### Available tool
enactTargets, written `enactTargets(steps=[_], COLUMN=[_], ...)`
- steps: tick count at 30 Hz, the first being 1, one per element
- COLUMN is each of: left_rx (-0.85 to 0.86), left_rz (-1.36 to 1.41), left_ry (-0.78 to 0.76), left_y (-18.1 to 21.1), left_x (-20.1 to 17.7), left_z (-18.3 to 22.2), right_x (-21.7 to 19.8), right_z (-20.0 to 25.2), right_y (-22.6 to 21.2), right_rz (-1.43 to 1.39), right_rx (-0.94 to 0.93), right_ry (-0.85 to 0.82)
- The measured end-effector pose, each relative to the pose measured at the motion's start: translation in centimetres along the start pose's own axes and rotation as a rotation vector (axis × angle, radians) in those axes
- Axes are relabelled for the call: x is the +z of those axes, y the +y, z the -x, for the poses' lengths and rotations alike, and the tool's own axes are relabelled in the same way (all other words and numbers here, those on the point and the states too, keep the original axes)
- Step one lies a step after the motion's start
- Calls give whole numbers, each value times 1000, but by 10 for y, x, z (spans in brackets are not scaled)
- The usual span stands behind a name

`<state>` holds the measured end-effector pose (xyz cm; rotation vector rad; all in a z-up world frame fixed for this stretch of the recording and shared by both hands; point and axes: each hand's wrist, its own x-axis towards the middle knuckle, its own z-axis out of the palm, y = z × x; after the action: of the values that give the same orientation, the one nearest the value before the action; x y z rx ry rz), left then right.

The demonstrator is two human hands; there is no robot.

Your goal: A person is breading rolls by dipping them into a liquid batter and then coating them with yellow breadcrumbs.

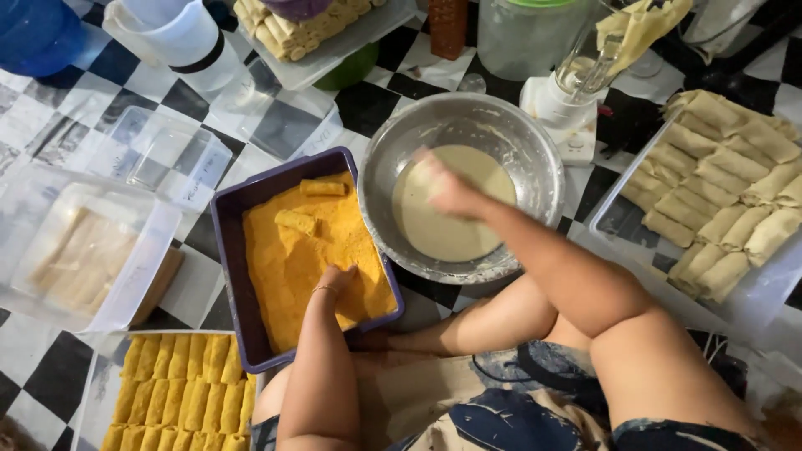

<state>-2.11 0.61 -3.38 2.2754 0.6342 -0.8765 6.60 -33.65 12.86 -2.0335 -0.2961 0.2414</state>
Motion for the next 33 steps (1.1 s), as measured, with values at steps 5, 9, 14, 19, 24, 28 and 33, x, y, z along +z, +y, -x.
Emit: enactTargets(steps=[5, 9, 14, 19, 24, 28, 33], left_rx=[-56, -13, 313, 361, -48, 69, 267], left_rz=[911, 1174, 374, 126, 312, 840, 920], left_ry=[22, -236, 39, 465, 478, 145, 26], left_y=[12, -5, 17, 28, 8, 40, 64], left_x=[-22, -17, -8, -15, -26, -36, -38], left_z=[42, 12, 27, 42, 11, 63, 93], right_x=[111, 126, -42, -241, -350, -366, -327], right_z=[1, -22, 33, 161, 275, 304, 283], right_y=[-42, -16, -2, 105, 316, 414, 290], right_rz=[159, 392, 244, 809, 677, 922, 719], right_rx=[-315, -388, -335, 304, 1047, 1217, 1199], right_ry=[-346, -124, 142, 535, 868, 875, 878])
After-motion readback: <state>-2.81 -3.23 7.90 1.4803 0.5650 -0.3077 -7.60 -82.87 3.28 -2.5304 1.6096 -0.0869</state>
